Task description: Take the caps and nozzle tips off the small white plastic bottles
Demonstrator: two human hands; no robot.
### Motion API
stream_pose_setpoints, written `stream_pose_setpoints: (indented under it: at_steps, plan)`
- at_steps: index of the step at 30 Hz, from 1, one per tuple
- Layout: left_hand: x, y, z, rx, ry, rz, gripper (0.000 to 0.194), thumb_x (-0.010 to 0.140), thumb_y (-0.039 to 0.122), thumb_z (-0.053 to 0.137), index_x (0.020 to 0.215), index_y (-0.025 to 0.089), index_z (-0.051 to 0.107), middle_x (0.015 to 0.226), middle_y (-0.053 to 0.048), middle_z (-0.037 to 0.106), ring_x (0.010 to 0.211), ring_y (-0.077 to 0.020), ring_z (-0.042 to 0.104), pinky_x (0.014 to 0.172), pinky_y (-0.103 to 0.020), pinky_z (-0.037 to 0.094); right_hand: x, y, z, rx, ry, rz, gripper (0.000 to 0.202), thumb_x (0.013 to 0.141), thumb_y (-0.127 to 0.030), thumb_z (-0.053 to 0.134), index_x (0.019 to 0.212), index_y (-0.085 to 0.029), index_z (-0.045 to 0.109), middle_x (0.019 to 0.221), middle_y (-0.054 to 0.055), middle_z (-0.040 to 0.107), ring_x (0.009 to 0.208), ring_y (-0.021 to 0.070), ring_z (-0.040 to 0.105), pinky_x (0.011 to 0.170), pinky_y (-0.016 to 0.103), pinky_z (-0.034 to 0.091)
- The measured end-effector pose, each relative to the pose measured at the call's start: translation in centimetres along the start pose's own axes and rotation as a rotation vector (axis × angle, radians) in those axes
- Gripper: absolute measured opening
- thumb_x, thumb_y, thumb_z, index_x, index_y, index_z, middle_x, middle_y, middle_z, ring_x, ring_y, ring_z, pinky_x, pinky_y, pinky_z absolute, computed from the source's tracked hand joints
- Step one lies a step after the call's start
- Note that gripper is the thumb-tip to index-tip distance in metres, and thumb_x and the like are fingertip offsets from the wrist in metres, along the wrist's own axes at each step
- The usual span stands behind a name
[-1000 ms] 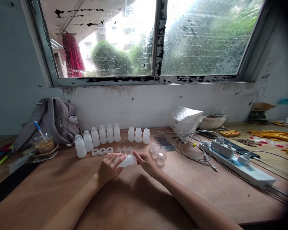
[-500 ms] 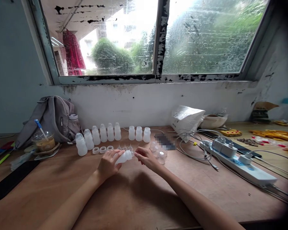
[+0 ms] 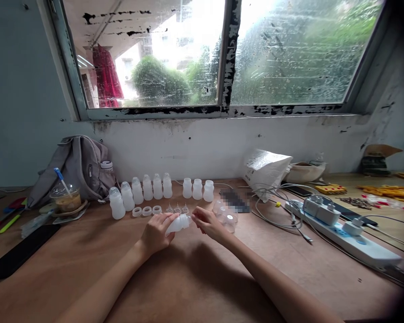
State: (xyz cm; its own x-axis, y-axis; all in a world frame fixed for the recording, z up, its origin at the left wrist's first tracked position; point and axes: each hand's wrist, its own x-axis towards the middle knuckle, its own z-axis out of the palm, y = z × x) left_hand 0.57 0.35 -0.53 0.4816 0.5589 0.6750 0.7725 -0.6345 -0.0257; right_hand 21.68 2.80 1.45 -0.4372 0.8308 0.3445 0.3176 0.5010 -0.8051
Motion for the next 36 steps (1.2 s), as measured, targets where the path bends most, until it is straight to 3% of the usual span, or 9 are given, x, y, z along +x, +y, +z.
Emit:
stream_pose_setpoints:
  at_steps: [6, 9, 12, 14, 16, 20, 25, 31, 36]
  plan:
    - [0.0, 0.5, -0.1, -0.001, -0.017, 0.027, 0.053, 0.066, 0.017, 0.048, 0.118, 0.020, 0.042, 0.104, -0.008, 0.056, 0.088, -0.0221, 0.053, 0.078, -0.036, 0.042, 0.2, 0.3, 0.4, -0.132, 0.101, -0.067, 0.042, 0.083, -0.045, 0.034, 0.052, -0.017, 0.032, 0.050, -0.004, 0.029, 0.047, 0.0071, 0.028, 0.042, 0.021, 0.021]
    - [0.1, 0.8, -0.3, -0.007, -0.024, 0.036, 0.053, 0.066, 0.016, 0.048, 0.119, 0.021, 0.042, 0.105, -0.007, 0.055, 0.089, -0.0222, 0.052, 0.078, -0.036, 0.042, 0.3, 0.3, 0.3, -0.182, 0.110, -0.059, 0.044, 0.084, -0.046, 0.030, 0.052, -0.017, 0.037, 0.048, -0.004, 0.031, 0.045, 0.0077, 0.030, 0.043, 0.021, 0.022]
    - [0.2, 0.7, -0.3, -0.031, -0.027, -0.003, 0.054, 0.069, 0.018, 0.048, 0.122, 0.019, 0.038, 0.107, -0.008, 0.055, 0.090, -0.0218, 0.052, 0.078, -0.035, 0.042, 0.1, 0.0, 0.0, -0.229, 0.075, -0.101, 0.034, 0.084, -0.045, 0.034, 0.074, -0.017, 0.051, 0.058, -0.001, 0.047, 0.049, 0.0092, 0.041, 0.046, 0.021, 0.031]
    - [0.1, 0.5, -0.1, -0.050, -0.017, -0.030, 0.054, 0.072, 0.021, 0.048, 0.124, 0.017, 0.035, 0.108, -0.009, 0.056, 0.089, -0.0217, 0.053, 0.078, -0.035, 0.042, -0.1, -0.2, -0.1, -0.253, 0.006, -0.179, 0.033, 0.079, -0.044, 0.044, 0.101, -0.019, 0.047, 0.081, 0.003, 0.056, 0.060, 0.0114, 0.049, 0.054, 0.022, 0.038]
    - [0.1, 0.1, 0.0, -0.066, -0.018, -0.009, 0.052, 0.074, 0.025, 0.048, 0.124, 0.016, 0.035, 0.108, -0.009, 0.056, 0.089, -0.0223, 0.053, 0.078, -0.035, 0.042, -0.4, -0.2, 0.1, -0.310, -0.043, -0.245, 0.044, 0.075, -0.043, 0.051, 0.112, -0.022, 0.041, 0.098, 0.007, 0.055, 0.073, 0.0144, 0.052, 0.062, 0.025, 0.041]
    - [0.0, -0.2, 0.1, -0.081, -0.049, 0.095, 0.044, 0.077, 0.029, 0.047, 0.118, 0.016, 0.042, 0.108, -0.010, 0.056, 0.092, -0.0227, 0.053, 0.079, -0.036, 0.042, -0.9, 0.1, 0.7, -0.479, -0.051, -0.216, 0.029, 0.080, -0.042, 0.043, 0.093, -0.018, 0.051, 0.078, 0.005, 0.059, 0.067, 0.0154, 0.052, 0.060, 0.025, 0.037]
    - [0.1, -0.1, -0.2, -0.026, -0.015, 0.177, 0.042, 0.080, 0.028, 0.043, 0.120, 0.016, 0.041, 0.108, -0.010, 0.057, 0.095, -0.0214, 0.052, 0.080, -0.035, 0.042, -0.9, 0.1, 1.0, -0.470, -0.073, -0.072, 0.046, 0.085, -0.048, 0.026, 0.062, -0.016, 0.050, 0.053, 0.000, 0.050, 0.049, 0.0111, 0.044, 0.047, 0.022, 0.028]
    - [0.3, -0.1, -0.8, -0.028, -0.085, 0.141, 0.044, 0.078, 0.028, 0.046, 0.120, 0.016, 0.041, 0.107, -0.010, 0.057, 0.092, -0.0226, 0.053, 0.078, -0.036, 0.043, -1.0, -0.3, 0.9, -0.430, -0.067, -0.185, 0.043, 0.073, -0.051, 0.049, 0.102, -0.019, 0.048, 0.082, 0.004, 0.059, 0.062, 0.0131, 0.051, 0.055, 0.023, 0.035]
    - [0.1, 0.2, -0.9, -0.133, -0.133, 0.174, 0.045, 0.078, 0.027, 0.047, 0.122, 0.018, 0.039, 0.108, -0.009, 0.056, 0.092, -0.0208, 0.054, 0.079, -0.035, 0.044, -1.1, -0.4, 0.7, -0.554, -0.105, -0.206, 0.035, 0.071, -0.052, 0.050, 0.077, -0.017, 0.053, 0.066, 0.002, 0.056, 0.055, 0.0122, 0.047, 0.051, 0.022, 0.029]
